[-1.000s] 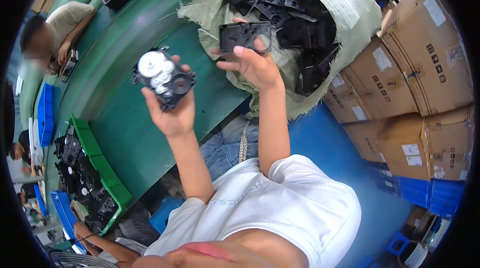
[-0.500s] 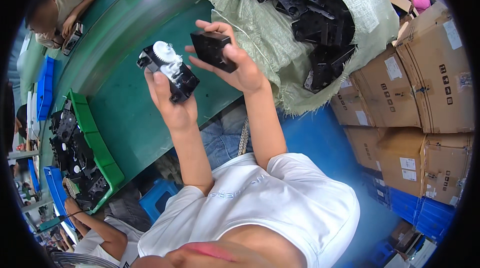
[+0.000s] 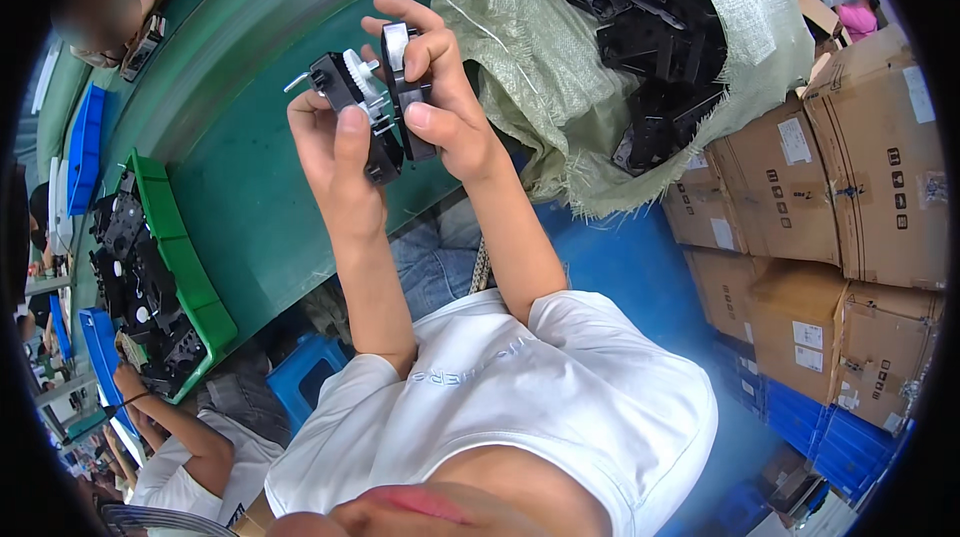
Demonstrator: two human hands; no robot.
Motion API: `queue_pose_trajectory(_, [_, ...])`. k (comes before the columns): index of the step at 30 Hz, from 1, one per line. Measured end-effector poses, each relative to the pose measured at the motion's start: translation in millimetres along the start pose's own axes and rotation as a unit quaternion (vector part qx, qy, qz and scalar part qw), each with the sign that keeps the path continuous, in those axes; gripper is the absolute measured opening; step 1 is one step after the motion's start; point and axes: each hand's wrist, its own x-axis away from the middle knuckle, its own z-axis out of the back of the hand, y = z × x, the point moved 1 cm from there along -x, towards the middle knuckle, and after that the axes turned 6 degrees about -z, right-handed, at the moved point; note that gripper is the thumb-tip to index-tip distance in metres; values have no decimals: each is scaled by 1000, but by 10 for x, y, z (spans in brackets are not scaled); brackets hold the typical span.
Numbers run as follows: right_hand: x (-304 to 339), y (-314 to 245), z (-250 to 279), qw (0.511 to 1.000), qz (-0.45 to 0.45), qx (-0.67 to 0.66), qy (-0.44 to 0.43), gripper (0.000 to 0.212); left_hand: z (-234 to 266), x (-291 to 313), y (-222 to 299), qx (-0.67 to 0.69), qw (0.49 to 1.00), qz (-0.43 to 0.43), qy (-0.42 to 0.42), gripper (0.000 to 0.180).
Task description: Assembling small mechanical components at a factory workstation.
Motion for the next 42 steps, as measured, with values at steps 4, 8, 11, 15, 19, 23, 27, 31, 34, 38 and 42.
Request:
queue_pose_trajectory(4, [0, 10, -2, 1000, 19, 7, -11, 34, -2, 13, -14, 7, 1000, 7, 5, 40])
queue_pose_trajectory(8, [-17, 10, 18, 999, 29, 16, -17, 32, 8, -3, -29, 15, 1000, 18, -3, 40])
queue_pose_trajectory(11, [-24, 11, 27, 999, 36, 22, -25, 31, 15, -20, -23, 21, 999, 21, -11, 40])
queue_pose_trajectory(15, [-40, 32, 53, 998, 51, 11, -28, 30, 5, -45, -1, 19, 1000, 14, -9, 40])
queue_pose_trajectory(19, [-24, 18, 41, 998, 47, 17, -31, 28, -7, -22, 52, -21, 999, 27, -22, 40])
queue_pose_trajectory(23, [-5, 65, 57, 999, 42, 22, -18, 26, 10, 0, 38, -60, 997, 27, -27, 40])
queue_pose_trajectory(27, [4, 123, 55, 998, 42, 35, -2, 27, 22, -6, 31, -92, 995, 37, -30, 41])
queue_pose_trajectory(31, [-18, 149, 46, 996, 61, 68, 0, 32, 43, -34, 54, -118, 990, 71, -41, 42])
queue_pose_trajectory(34, [-61, 141, 39, 984, 62, 167, -22, 43, 169, -59, 35, -116, 989, 75, -60, 44])
queue_pose_trajectory(38, [-33, 99, -5, 991, -37, 111, 63, 48, 178, -66, 63, -98, 989, 74, -83, 45])
queue_pose_trajectory(42, [21, 110, 37, 977, -136, -3, 164, 49, 121, -59, 95, -166, 978, 12, -126, 47])
